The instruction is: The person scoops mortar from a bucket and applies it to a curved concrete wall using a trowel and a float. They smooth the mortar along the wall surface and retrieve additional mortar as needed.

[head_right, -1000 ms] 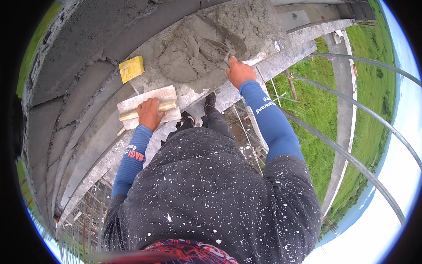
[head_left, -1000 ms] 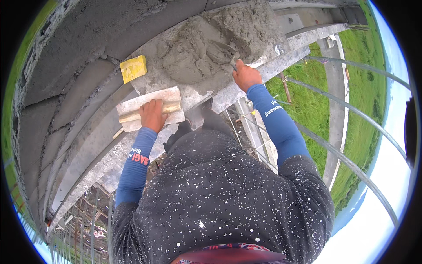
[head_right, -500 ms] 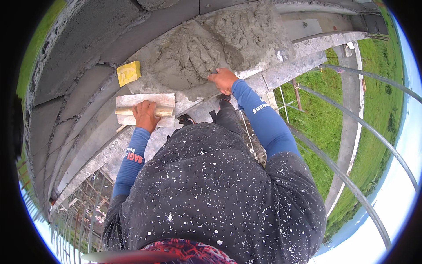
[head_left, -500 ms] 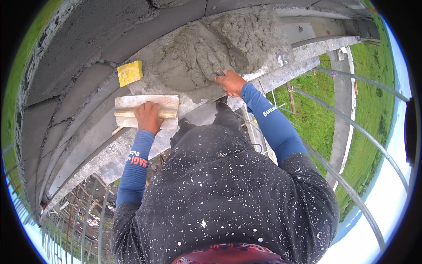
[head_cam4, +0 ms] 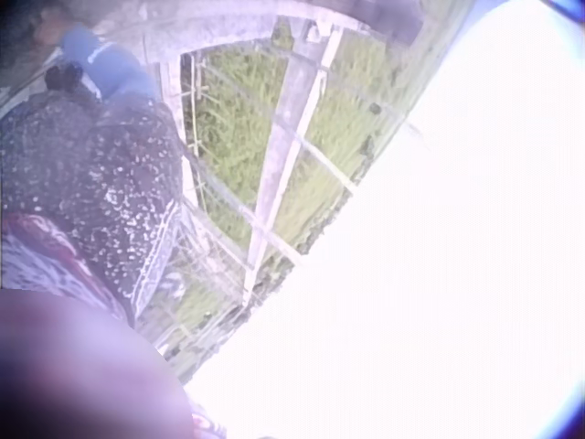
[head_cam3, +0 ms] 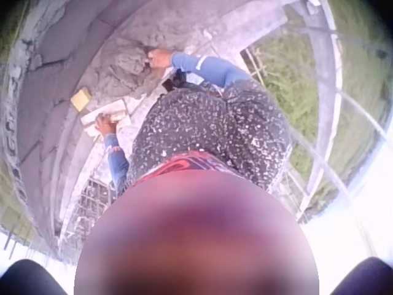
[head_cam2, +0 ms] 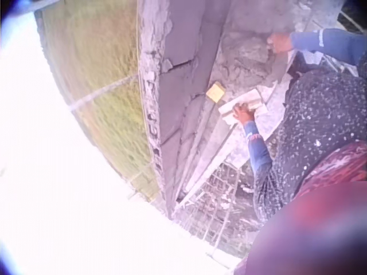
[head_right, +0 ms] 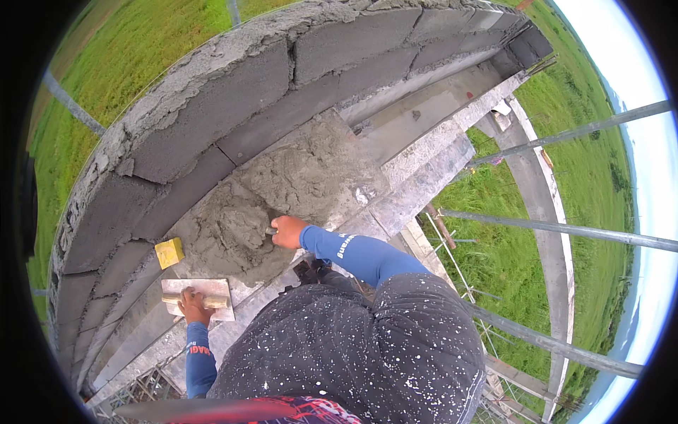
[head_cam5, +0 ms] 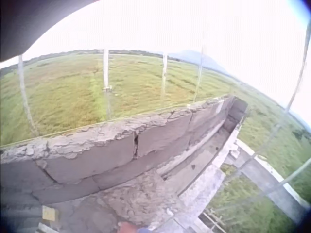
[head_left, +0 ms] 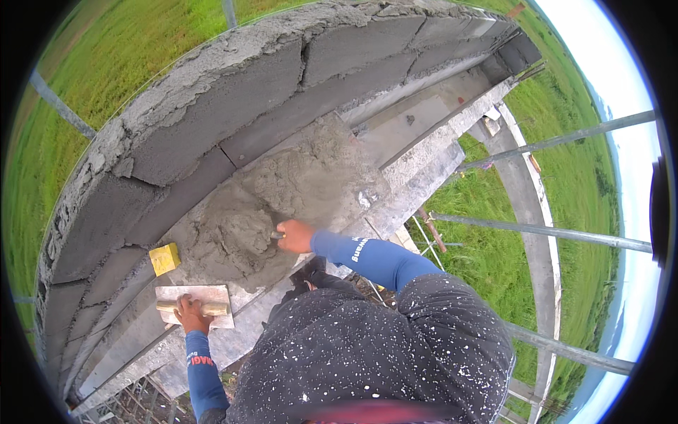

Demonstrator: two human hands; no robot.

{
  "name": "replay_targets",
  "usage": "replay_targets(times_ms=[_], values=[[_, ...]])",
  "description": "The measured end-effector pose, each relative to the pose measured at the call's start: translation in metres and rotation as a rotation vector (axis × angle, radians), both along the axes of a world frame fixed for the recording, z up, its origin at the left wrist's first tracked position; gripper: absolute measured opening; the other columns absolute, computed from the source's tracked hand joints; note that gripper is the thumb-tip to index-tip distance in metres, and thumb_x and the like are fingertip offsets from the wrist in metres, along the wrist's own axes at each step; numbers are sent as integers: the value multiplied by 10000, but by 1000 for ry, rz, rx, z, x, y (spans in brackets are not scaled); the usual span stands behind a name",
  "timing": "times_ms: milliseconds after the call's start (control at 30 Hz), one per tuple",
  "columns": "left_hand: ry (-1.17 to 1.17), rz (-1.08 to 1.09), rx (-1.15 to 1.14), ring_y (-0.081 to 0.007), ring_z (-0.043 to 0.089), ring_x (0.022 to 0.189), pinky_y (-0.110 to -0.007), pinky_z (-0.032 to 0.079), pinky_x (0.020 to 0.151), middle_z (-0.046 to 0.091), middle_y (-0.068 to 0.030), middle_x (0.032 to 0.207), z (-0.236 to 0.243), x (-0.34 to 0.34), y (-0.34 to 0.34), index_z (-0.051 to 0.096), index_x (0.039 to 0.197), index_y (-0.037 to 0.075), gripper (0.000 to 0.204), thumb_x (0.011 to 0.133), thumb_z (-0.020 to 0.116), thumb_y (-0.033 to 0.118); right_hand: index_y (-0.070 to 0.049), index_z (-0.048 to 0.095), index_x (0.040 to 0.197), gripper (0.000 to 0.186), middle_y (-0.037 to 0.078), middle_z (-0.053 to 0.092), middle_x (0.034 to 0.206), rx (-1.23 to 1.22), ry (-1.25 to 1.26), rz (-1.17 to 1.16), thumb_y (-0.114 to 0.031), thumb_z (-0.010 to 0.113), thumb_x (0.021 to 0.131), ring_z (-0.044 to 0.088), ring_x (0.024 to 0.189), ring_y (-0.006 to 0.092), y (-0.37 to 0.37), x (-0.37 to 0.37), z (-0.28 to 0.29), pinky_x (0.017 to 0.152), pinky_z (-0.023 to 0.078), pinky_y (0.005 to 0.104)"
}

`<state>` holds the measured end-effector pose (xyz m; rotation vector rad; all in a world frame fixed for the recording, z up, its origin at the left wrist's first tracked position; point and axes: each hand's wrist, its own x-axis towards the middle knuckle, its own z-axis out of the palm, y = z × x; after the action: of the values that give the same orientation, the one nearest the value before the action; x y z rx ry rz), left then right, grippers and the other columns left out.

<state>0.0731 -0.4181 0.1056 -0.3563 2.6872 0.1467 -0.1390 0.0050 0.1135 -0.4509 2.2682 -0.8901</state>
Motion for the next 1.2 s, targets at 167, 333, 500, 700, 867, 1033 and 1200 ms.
replay_targets(times_ms=[167,333,500,700,867,1033,1200], values=[[-18,-3,2,-355,318,1510,-694,308,1173,432,-78,1492,0,-3,0,696,1089,137,616,548,977,226,11,654,1320,569,228,707,1236,-7,-33,-47,-329,695,866,673,1145,395,32,-25,45,988,526,436],[89,-29,-37,-388,326,1519,-686,335,1155,470,-95,1493,1,1,8,634,1195,155,690,584,948,212,-2,618,1367,577,220,696,1094,43,-126,-156,-314,685,886,642,956,346,64,-42,83,823,513,421],[73,3,-114,-457,265,1537,-603,391,1151,380,-79,1636,-4,15,13,608,1273,181,706,643,926,178,24,651,1248,511,256,700,1162,53,-154,-296,-346,674,896,682,1043,397,123,-40,93,915,515,467],[-76,-246,-158,-362,557,1246,-576,412,1102,646,-90,1258,49,2,-22,647,1218,151,611,686,913,294,36,662,1226,463,223,685,1085,84,-210,-374,-293,664,900,668,904,349,186,-52,110,814,529,422],[106,-8,-152,-430,596,1066,-500,479,963,682,-192,1098,147,-4,-8,646,1202,33,452,784,782,142,34,674,1251,510,265,705,1202,107,45,-134,-315,668,879,679,1102,422,240,-86,78,965,532,449],[349,288,128,-273,696,897,-398,540,835,736,-139,978,235,-54,98,669,1126,-13,287,873,694,119,38,647,1293,535,266,675,1270,68,-9,-41,-338,652,913,629,1192,433,292,-124,59,1020,494,447],[386,356,341,-227,667,1078,-358,496,984,719,-141,1216,270,-116,245,635,1236,-66,380,909,687,121,28,637,1333,575,268,672,1298,-8,-10,-162,-332,654,886,643,1197,430,337,-129,61,1035,508,449]])
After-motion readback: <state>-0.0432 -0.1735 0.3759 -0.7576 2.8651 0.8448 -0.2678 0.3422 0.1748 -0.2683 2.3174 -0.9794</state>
